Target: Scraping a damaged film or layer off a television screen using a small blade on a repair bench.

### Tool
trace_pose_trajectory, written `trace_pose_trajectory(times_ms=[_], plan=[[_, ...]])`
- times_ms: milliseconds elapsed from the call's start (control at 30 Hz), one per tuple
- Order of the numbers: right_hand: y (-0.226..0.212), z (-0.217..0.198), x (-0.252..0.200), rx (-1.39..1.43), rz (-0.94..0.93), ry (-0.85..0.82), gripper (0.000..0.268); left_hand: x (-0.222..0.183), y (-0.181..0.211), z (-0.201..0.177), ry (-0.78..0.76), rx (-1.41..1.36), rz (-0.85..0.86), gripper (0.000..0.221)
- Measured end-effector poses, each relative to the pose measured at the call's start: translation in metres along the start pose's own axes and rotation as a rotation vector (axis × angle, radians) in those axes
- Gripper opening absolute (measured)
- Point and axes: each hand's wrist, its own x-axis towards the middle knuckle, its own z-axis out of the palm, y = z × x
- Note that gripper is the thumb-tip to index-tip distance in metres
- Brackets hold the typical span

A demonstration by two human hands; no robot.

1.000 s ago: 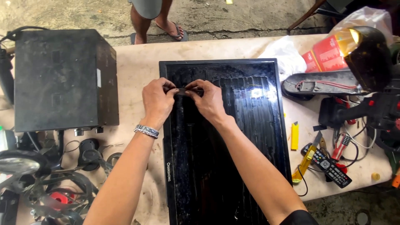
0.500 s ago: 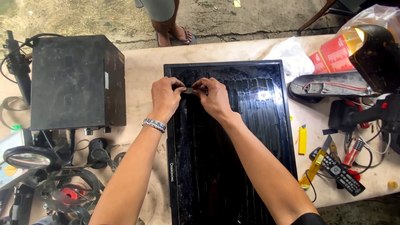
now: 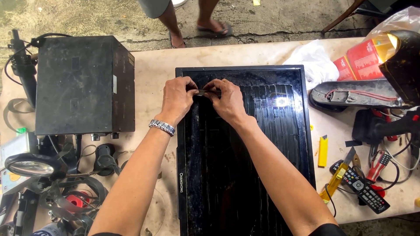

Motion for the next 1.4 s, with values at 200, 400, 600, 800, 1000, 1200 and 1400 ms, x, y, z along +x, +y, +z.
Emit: trace_pose_trajectory(times_ms=[200,400,600,800,1000,1200,1400], plan=[[0.000,-0.006,-0.001,-0.020,-0.004,0.035,0.017,0.015,-0.003,0.011,-0.051,0.000,0.087,0.005],[0.005,-0.001,0.000,-0.080,-0.013,0.047,0.016,0.030,-0.009,0.016,-0.112,0.008,0.094,0.006],[0.014,0.006,-0.003,-0.054,0.050,0.053,0.014,0.031,-0.007,0.016,-0.163,0.020,0.045,0.005],[0.016,0.009,-0.006,-0.076,0.090,0.047,0.015,0.037,-0.011,0.017,-0.156,0.117,0.085,0.003],[0.002,-0.013,-0.037,-0.063,0.168,-0.102,0.015,0.004,0.007,0.003,-0.280,0.220,0.260,0.005],[-0.024,-0.119,-0.165,0.190,0.347,-0.148,0.017,-0.136,0.043,0.051,-0.065,0.420,0.430,0.059],[0.004,-0.202,-0.309,0.142,0.833,0.420,0.026,-0.179,0.163,0.133,-0.232,0.729,0.489,0.099]])
